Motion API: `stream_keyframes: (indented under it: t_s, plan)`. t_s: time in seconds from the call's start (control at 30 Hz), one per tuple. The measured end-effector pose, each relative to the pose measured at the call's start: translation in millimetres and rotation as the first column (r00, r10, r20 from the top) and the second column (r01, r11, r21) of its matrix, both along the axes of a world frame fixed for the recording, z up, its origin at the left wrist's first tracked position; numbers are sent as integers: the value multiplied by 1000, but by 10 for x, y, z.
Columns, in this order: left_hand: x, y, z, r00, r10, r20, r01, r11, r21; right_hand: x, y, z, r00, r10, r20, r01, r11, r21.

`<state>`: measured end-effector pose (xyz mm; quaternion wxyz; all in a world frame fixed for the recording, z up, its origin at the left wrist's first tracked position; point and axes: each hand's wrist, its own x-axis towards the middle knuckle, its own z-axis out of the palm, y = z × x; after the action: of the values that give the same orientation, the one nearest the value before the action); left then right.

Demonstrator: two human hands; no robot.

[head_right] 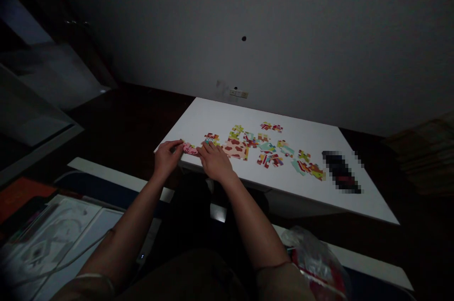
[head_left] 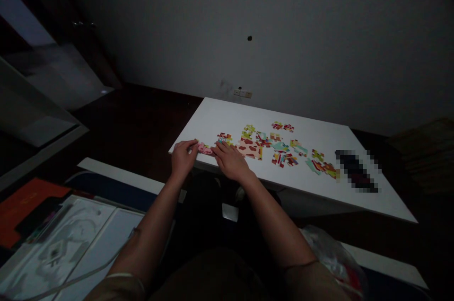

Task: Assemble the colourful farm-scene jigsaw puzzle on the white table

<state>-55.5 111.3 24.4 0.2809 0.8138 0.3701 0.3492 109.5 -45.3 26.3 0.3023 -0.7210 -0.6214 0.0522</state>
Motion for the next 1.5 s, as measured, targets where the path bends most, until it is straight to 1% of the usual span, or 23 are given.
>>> stream_keyframes:
  t_s: [0.1, 0.2, 0.3, 0.43, 0.53, 0.67, 0.73, 0.8, 0.9, 1.1, 1.27, 1.5]
  plan:
    - [-1, -3, -22, 993, 32, -118, -18, 993, 115, -1, -35, 44, 998, -10, 55, 13, 999, -52]
    - [18, -16, -61, 982, 77, -173, -44, 981, 188, -27, -57, 120, 990, -7, 139, 27, 989, -143]
    - [54, -19, -93, 971, 121, -206, -72, 970, 231, -53, -66, 181, 979, -11, 202, 53, 977, -204]
    - [84, -9, -88, 964, 146, -223, -85, 961, 262, -64, -68, 196, 974, -18, 226, 66, 977, -205]
    - [76, -58, -67, 973, 106, -206, -34, 945, 326, -66, -69, 187, 976, -21, 219, 64, 979, -194]
    - [27, -222, -76, 978, -44, -204, 125, 906, 405, -71, -74, 186, 978, -27, 205, 67, 979, -192]
    - [-1, -297, -96, 970, -94, -225, 185, 886, 426, -72, -78, 186, 979, -27, 202, 66, 980, -189]
    - [-21, -338, -113, 962, -100, -256, 207, 875, 437, -70, -82, 183, 979, -25, 202, 61, 982, -178]
    - [-32, -331, -120, 956, -84, -283, 204, 880, 429, -66, -84, 174, 979, -21, 201, 57, 984, -172]
    - [-27, -276, -106, 963, -81, -258, 185, 893, 410, -67, -83, 163, 978, -23, 205, 60, 983, -175]
    - [-11, -267, -124, 961, -79, -265, 185, 897, 402, -65, -79, 174, 979, -32, 199, 69, 981, -181]
    - [10, -255, -111, 956, -62, -287, 184, 890, 418, -54, -85, 174, 977, -34, 212, 68, 985, -157]
